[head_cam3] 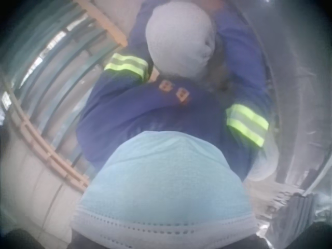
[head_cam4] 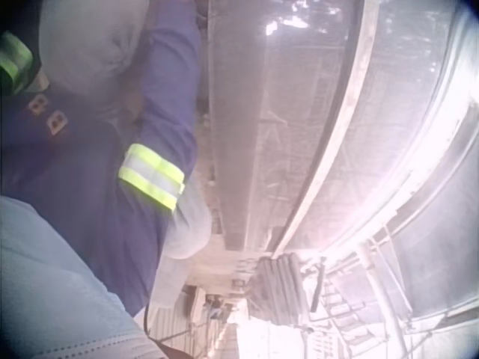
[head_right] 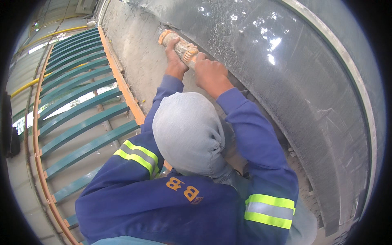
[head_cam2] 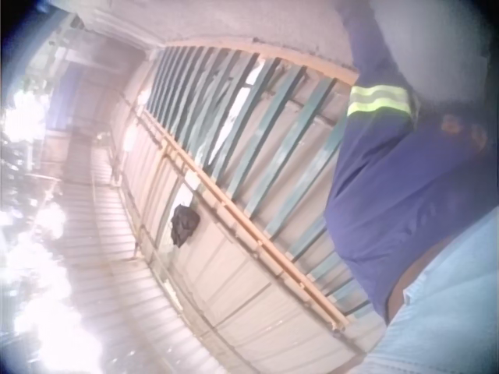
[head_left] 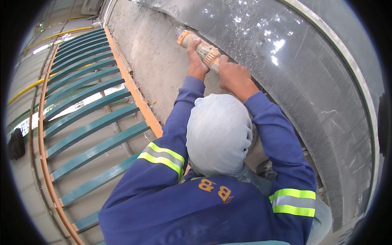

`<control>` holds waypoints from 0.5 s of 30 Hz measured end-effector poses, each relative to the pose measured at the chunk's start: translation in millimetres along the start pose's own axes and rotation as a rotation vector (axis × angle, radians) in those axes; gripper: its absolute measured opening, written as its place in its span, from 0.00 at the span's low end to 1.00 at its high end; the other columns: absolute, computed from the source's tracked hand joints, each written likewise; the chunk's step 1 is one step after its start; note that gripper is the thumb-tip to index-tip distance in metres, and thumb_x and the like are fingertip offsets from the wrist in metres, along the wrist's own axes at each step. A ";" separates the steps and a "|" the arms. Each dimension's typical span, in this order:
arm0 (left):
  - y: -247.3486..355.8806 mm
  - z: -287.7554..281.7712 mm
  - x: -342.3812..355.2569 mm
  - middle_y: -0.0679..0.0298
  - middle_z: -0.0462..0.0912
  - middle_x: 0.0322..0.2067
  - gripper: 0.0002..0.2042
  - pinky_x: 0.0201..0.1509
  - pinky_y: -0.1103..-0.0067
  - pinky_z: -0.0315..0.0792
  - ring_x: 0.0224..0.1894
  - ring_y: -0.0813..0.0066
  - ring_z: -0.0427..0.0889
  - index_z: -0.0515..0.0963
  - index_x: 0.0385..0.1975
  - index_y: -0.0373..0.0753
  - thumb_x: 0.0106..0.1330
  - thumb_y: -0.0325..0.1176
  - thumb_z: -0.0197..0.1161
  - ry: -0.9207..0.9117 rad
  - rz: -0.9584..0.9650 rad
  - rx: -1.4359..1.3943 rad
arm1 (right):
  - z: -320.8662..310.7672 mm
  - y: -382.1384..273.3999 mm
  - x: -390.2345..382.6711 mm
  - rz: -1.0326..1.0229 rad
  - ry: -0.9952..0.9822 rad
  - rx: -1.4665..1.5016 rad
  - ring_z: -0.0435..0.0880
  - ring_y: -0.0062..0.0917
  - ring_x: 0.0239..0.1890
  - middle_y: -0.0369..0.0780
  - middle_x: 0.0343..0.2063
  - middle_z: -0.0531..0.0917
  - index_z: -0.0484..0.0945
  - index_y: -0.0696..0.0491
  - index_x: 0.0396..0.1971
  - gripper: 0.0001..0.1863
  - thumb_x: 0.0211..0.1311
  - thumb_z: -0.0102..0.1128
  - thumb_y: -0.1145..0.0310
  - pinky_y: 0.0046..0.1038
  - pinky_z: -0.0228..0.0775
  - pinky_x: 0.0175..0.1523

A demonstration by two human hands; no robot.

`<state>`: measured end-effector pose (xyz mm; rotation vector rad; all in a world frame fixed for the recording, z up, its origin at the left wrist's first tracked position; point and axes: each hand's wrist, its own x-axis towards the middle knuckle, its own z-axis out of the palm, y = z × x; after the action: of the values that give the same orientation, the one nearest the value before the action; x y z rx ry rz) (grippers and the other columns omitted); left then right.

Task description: The person kneels on the floor and uses a handheld angle grinder to grind a concrete surface along a curved edge. The worker maintains a steady posture and guides the tool along the line, generating dust as the material is removed.

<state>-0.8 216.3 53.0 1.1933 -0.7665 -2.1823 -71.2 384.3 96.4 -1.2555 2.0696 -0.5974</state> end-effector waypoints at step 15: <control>-11.9 23.5 -33.8 0.52 0.75 0.33 0.24 0.40 0.59 0.79 0.35 0.56 0.80 0.67 0.47 0.37 0.56 0.46 0.61 0.056 0.043 0.040 | -14.3 7.7 -27.3 0.006 0.029 0.077 0.86 0.49 0.38 0.56 0.33 0.85 0.64 0.58 0.43 0.22 0.51 0.64 0.69 0.45 0.78 0.41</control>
<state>-7.5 252.9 74.3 1.2408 -0.8088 -2.0989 -76.9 412.9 109.0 -1.2028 2.0532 -0.6891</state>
